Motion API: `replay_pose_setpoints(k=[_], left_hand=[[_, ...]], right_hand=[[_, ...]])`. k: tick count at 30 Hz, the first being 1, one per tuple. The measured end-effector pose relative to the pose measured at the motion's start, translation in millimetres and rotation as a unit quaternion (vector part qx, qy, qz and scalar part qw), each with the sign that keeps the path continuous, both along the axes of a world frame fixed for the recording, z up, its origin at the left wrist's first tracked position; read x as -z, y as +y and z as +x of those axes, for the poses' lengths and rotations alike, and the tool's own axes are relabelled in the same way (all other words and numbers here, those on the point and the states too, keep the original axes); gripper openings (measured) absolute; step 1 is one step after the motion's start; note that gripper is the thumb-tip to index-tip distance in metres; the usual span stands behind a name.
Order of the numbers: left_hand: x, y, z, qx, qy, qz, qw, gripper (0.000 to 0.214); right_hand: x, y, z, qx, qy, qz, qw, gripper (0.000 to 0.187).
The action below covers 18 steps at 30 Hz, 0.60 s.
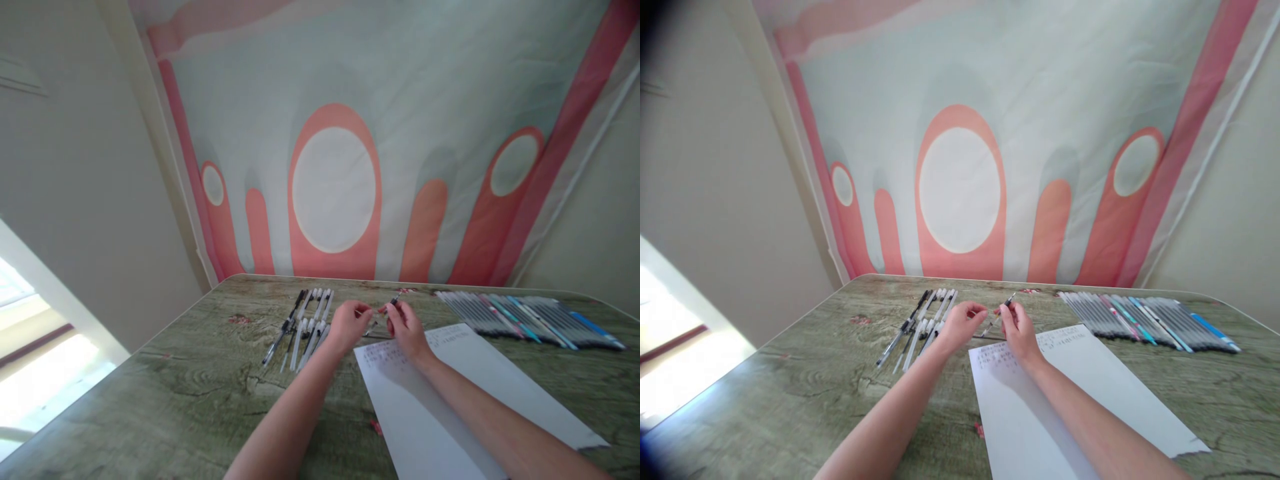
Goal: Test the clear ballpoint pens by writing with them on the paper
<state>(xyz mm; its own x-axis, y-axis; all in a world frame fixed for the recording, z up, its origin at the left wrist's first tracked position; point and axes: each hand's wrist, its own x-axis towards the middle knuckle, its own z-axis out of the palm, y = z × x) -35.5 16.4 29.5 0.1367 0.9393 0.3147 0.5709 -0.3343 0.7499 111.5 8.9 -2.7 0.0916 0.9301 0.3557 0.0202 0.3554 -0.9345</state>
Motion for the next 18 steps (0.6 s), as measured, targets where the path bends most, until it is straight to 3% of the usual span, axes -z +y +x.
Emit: replay_pose_setpoints(k=[2,4,7,11,18], left_hand=[[-21.5,-0.1,-19.0,0.002,0.104,-0.003,0.995,0.023],[-40.5,-2.4,-38.4,-0.044,0.192,-0.015,0.980,0.018],[-54.8,-7.1,-58.8,-0.117,0.273,-0.074,0.952,0.010],[-46.3,-8.1,-64.3,-0.149,0.267,-0.140,0.942,0.007],[-16.2,3.2,-58.2,-0.189,0.174,-0.169,0.952,0.023]], right_hand=[[1.3,1.1,0.1,0.002,0.001,0.000,1.000,0.030],[3.6,1.8,-0.3,0.007,0.000,0.004,1.000,0.032],[6.8,0.8,-1.7,0.016,-0.009,0.010,1.000,0.032],[6.8,-3.0,-3.0,0.024,-0.029,0.022,0.999,0.034],[5.1,-4.1,-2.6,0.034,-0.042,0.030,0.998,0.034]])
